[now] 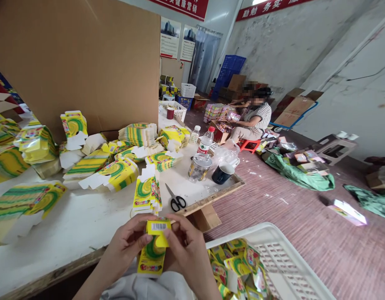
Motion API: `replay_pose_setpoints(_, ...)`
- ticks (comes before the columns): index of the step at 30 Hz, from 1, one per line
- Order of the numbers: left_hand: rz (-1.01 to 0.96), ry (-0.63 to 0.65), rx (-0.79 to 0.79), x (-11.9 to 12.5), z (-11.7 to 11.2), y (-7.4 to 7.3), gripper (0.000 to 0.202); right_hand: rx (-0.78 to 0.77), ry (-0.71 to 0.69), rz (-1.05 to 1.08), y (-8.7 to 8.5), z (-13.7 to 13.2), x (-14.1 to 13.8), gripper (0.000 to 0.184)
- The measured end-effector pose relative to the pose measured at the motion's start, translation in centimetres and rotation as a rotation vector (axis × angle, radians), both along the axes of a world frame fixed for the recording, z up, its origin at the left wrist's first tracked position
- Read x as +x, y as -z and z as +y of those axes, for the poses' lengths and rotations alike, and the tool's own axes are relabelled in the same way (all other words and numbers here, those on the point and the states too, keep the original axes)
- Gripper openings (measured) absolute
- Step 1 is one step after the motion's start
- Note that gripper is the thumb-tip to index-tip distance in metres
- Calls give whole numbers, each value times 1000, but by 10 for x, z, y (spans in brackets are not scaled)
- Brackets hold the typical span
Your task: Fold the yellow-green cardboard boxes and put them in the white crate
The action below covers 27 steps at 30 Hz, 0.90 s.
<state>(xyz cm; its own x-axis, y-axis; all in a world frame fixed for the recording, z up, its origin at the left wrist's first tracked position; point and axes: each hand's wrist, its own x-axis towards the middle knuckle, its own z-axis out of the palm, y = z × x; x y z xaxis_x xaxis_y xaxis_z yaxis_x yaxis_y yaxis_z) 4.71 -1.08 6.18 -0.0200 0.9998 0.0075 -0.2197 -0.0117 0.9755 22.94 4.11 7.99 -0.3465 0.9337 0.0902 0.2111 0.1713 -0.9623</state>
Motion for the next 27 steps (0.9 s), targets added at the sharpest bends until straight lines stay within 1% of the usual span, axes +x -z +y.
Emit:
replay_pose_setpoints(2, 45, 7, -2, 1, -1, 1, 30, -23, -54, -110, -2, -1, -1, 35)
replay_pose_setpoints(5, 66, 41, -23, 1, -4, 4, 35, 47, -11, -184, -2, -2, -5, 30)
replay_pose_setpoints(8, 25, 65, -51, 0, -4, 4, 39, 125, 59, -233, 0, -2, -6, 27)
replay_pose_setpoints(12, -55, 70, -74, 2, -3, -1, 42, 145, 34, -298, 1, -2, -6, 33)
replay_pose_setpoints(15, -87, 50, -89, 5, -1, -1, 42, 179, 45, -374, 6, -2, -9, 33)
replay_pose_setpoints(19, -102, 0, -119, 5, 0, 3, 41, 233, 78, -414, 16, -3, -15, 33)
replay_pose_setpoints(23, -136, -17, -133, 5, 0, 5, 41, 224, 54, -410, 15, -4, -17, 35)
replay_pose_setpoints(27, -116, -21, -114, 6, -1, 5, 39, 163, 25, -386, 12, -6, -17, 39)
